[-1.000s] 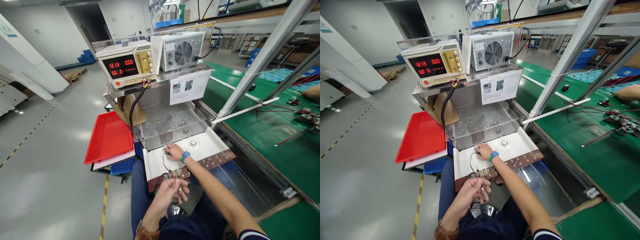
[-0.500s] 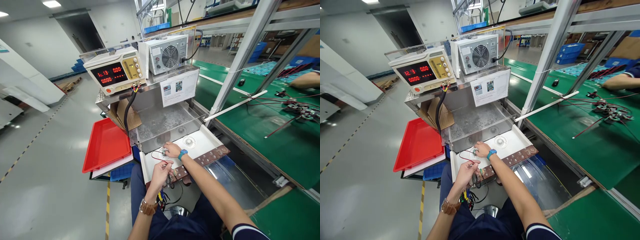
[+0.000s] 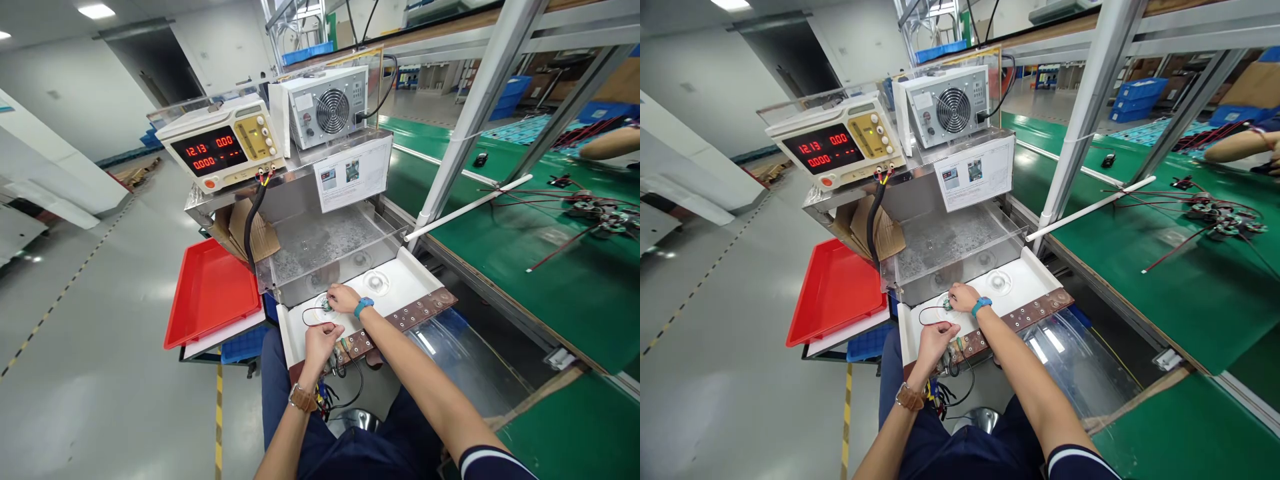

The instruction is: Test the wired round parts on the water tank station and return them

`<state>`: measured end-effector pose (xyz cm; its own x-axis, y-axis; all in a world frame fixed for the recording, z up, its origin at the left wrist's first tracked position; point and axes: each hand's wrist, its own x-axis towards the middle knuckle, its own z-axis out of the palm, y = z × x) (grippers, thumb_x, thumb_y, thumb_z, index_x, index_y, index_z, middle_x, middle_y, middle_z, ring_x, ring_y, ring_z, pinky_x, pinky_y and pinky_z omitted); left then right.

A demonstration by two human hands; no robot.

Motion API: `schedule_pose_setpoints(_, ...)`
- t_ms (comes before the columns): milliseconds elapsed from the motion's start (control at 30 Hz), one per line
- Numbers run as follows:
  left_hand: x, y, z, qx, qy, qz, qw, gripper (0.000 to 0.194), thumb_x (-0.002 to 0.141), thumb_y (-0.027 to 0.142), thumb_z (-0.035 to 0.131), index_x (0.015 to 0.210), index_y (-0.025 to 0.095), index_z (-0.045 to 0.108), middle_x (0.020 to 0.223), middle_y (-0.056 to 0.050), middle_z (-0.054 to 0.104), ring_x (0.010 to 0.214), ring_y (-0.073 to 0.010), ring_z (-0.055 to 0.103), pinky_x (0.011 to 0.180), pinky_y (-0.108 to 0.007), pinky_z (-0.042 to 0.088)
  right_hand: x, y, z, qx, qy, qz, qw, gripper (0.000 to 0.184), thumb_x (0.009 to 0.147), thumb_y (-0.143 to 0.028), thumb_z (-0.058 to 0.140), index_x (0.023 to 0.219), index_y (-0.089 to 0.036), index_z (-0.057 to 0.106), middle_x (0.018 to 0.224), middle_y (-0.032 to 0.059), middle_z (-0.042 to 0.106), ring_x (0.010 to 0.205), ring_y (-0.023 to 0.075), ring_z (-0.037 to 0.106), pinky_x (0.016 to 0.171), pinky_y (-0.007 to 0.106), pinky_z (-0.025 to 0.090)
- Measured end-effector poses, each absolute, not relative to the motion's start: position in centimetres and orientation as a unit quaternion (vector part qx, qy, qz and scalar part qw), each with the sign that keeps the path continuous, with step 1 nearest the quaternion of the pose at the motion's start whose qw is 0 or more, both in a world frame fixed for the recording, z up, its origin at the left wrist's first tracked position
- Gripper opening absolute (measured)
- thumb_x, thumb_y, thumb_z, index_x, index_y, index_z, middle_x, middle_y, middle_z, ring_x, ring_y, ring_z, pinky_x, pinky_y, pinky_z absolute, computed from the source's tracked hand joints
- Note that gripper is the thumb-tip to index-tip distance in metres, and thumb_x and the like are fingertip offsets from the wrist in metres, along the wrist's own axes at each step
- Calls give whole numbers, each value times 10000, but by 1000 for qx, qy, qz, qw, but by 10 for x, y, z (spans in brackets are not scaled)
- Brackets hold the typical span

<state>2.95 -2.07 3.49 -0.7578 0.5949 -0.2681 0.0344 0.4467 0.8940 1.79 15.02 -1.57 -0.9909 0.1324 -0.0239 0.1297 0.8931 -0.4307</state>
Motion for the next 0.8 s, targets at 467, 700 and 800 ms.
schedule_pose_setpoints(467, 26, -20, 20, 218, 823, 460, 253, 414, 677, 511, 626, 460, 198, 463, 485, 46, 356, 503, -107, 326, 532, -248, 239, 17, 151, -17, -71, -973, 220, 5, 205, 880, -196, 511, 920, -169, 710, 966, 70, 665, 862, 180, 600, 736, 245, 384)
schedule_pose_setpoints(700, 25, -19, 19, 230, 817, 456, 268, 426, 683, 525, 616, 470, 199, 443, 492, 49, 340, 509, -103, 299, 527, -245, 221, 16, 151, -20, -70, -972, 223, 9, 196, 888, -185, 503, 887, -162, 697, 943, 66, 662, 835, 165, 595, 715, 229, 370)
schedule_pose_setpoints(800, 25, -20, 18, 231, 814, 458, 273, 429, 686, 512, 619, 464, 202, 423, 489, 54, 323, 498, -99, 290, 523, -249, 214, 16, 151, -20, -72, -972, 225, 6, 202, 891, -194, 500, 892, -162, 699, 955, 68, 661, 837, 166, 594, 721, 230, 369)
